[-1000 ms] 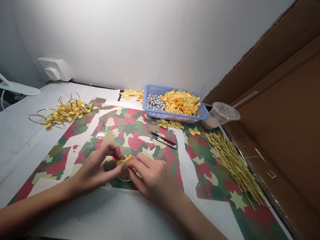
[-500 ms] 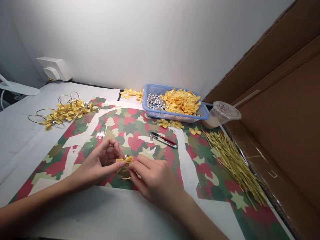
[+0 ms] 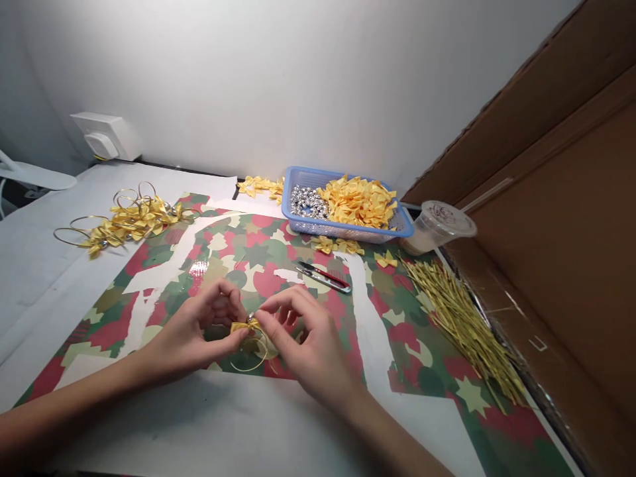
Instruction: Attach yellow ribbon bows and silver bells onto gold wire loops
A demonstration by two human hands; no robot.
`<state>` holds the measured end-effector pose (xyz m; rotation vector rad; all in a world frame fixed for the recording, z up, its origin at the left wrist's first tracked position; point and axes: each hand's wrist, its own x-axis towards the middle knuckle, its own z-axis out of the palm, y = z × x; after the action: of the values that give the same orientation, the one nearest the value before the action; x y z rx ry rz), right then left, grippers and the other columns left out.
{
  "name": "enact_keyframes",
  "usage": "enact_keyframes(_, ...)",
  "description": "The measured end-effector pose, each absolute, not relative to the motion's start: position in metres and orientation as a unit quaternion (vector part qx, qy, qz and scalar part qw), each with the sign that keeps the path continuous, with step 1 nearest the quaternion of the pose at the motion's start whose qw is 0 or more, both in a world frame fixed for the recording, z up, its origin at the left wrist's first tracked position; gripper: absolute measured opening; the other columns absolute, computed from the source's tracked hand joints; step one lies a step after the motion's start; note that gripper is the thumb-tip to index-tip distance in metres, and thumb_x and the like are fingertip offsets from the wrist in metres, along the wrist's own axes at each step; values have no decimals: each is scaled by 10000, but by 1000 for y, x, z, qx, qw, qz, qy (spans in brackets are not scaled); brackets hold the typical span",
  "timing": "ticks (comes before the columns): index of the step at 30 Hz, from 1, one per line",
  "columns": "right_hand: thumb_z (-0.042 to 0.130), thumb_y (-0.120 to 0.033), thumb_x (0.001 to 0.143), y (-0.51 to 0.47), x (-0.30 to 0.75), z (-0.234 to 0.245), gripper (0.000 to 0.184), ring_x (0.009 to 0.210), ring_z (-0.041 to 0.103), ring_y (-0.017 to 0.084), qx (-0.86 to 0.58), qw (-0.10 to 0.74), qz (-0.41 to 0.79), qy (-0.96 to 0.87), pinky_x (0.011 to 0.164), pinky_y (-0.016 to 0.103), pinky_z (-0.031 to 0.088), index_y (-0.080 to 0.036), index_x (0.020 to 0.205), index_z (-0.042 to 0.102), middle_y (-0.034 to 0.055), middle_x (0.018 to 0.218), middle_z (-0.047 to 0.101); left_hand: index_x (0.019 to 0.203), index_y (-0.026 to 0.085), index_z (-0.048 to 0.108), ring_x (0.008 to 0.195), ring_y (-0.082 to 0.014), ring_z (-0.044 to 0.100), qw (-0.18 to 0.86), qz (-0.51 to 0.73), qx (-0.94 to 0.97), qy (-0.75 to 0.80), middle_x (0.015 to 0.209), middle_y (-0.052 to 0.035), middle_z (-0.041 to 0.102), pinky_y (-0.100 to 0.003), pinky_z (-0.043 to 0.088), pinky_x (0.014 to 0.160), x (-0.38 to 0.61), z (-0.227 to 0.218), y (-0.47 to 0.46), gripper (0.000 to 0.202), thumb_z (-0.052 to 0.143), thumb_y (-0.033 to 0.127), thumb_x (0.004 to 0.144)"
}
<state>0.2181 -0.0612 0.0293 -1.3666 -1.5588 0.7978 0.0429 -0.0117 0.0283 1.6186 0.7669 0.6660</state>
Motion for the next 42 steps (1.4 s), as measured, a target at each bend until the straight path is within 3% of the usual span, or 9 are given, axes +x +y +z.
enact_keyframes(4, 611, -211, 800, -64, 218, 28, 44, 598, 538, 122, -543, 401, 282, -681, 495, 219, 441, -205, 842, 605, 5, 731, 615, 811, 212, 417, 610, -99, 547, 577, 289, 687, 334, 721, 30, 511, -232, 501, 558, 42, 28, -12, 171, 579, 179, 769)
enact_keyframes(12, 542, -151, 839, -65, 218, 22, 90, 627, 561, 114, -524, 369, 192, -743, 465, 198, 419, -194, 871, 614, 29, 803, 597, 818, 207, 411, 592, -89, 531, 531, 293, 722, 333, 719, 41, 491, -227, 476, 548, 42, 24, -11, 147, 547, 164, 786)
enact_keyframes(18, 530, -166, 836, -67, 215, 21, 45, 593, 526, 121, -539, 387, 120, -738, 492, 218, 419, -200, 849, 504, 11, 754, 566, 834, 208, 411, 616, -105, 555, 525, 289, 723, 344, 737, 32, 505, -251, 487, 570, 42, 23, -11, 151, 543, 157, 783)
enact_keyframes(31, 561, -201, 828, -66, 211, 23, 52, 480, 493, 82, -576, 388, 260, -671, 425, 189, 379, -210, 791, 526, -36, 650, 591, 837, 202, 419, 628, -110, 561, 511, 284, 743, 326, 717, 31, 523, -243, 485, 569, 43, 23, -11, 115, 526, 175, 804)
enact_keyframes(42, 511, -132, 869, -67, 212, 18, 141, 705, 627, 148, -479, 419, 171, -752, 611, 243, 524, -189, 883, 639, 43, 790, 675, 819, 206, 423, 666, -91, 536, 561, 327, 674, 353, 765, 35, 494, -221, 485, 618, 42, 25, -11, 144, 556, 155, 796)
